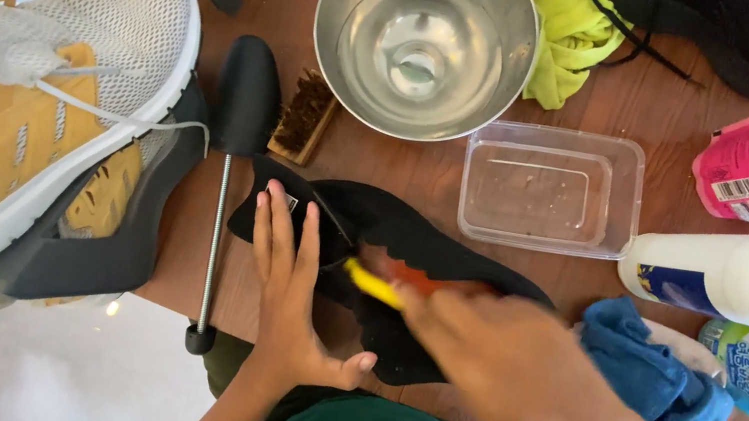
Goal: The person scrubs the inside of a black shoe using a yellow brush. They hold the shoe open with one hand while brushing the interior lining and insole with the other. The shoe is placed on a wooden table alongside cleaning supplies.
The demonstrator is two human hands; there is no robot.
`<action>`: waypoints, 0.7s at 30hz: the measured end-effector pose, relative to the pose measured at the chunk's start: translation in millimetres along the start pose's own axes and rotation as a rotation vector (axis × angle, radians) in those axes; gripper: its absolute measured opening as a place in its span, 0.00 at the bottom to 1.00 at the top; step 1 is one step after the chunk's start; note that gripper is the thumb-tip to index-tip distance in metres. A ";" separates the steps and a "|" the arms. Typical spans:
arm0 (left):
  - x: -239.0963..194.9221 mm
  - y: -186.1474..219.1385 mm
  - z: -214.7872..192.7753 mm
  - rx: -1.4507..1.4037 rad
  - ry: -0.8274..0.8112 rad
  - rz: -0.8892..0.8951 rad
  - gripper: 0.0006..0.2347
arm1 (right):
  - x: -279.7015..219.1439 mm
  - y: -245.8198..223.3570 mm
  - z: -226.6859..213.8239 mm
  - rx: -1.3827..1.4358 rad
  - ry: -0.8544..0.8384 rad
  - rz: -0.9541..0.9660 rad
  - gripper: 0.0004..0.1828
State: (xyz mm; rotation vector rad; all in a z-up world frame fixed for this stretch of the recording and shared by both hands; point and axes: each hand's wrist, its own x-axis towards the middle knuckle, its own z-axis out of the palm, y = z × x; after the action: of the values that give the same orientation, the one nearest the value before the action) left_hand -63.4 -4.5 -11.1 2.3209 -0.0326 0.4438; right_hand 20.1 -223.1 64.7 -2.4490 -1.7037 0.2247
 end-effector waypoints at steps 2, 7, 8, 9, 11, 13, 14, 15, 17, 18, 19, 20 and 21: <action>0.3 -0.8 0.3 0.003 -0.004 0.002 0.49 | -9.8 5.6 -19.6 0.083 -0.110 0.020 0.30; -1.4 -1.4 -0.2 0.016 0.006 -0.017 0.50 | -40.2 21.6 -22.7 -0.278 -0.277 0.208 0.40; -1.2 -1.7 0.2 0.015 0.003 -0.013 0.50 | -32.2 19.9 -18.7 -0.126 -0.179 0.190 0.36; -0.8 -2.5 -0.1 0.010 -0.009 -0.005 0.50 | -25.2 16.0 -13.8 0.029 -0.080 0.182 0.32; -0.8 -1.8 1.2 0.003 -0.006 -0.004 0.50 | -17.2 11.1 -17.7 0.023 -0.075 0.120 0.33; -0.3 -2.4 1.8 -0.004 -0.004 -0.005 0.49 | -23.7 10.6 -22.9 0.019 -0.071 0.057 0.37; -0.8 -3.1 1.7 -0.003 -0.001 -0.001 0.50 | -34.0 12.4 -26.4 -0.095 -0.279 0.230 0.34; -0.4 -3.8 2.5 -0.002 0.012 0.001 0.50 | -43.1 16.4 -31.0 -0.221 -0.484 0.398 0.38; -0.2 -3.4 1.7 0.003 0.017 -0.006 0.50 | -39.5 14.3 -21.9 -0.265 -0.318 0.356 0.40; 0.1 -2.7 2.1 0.007 0.017 -0.008 0.50 | -38.7 13.7 -17.3 -0.307 -0.149 0.321 0.42; -0.6 -3.3 1.8 0.006 0.013 -0.008 0.50 | -32.6 10.6 -17.8 -0.304 -0.151 0.324 0.42; -0.9 -3.8 2.0 0.008 0.008 -0.002 0.50 | -26.7 8.1 -18.3 -0.189 -0.141 0.196 0.39; -0.6 -5.0 1.4 0.011 0.002 0.007 0.51 | -20.2 5.5 -18.4 -0.071 -0.126 0.070 0.37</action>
State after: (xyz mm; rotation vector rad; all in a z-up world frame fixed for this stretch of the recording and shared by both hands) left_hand -62.7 -2.0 -15.6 2.3320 -0.0379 0.4505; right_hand 22.0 -244.5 82.3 -2.6003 -1.7034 0.3398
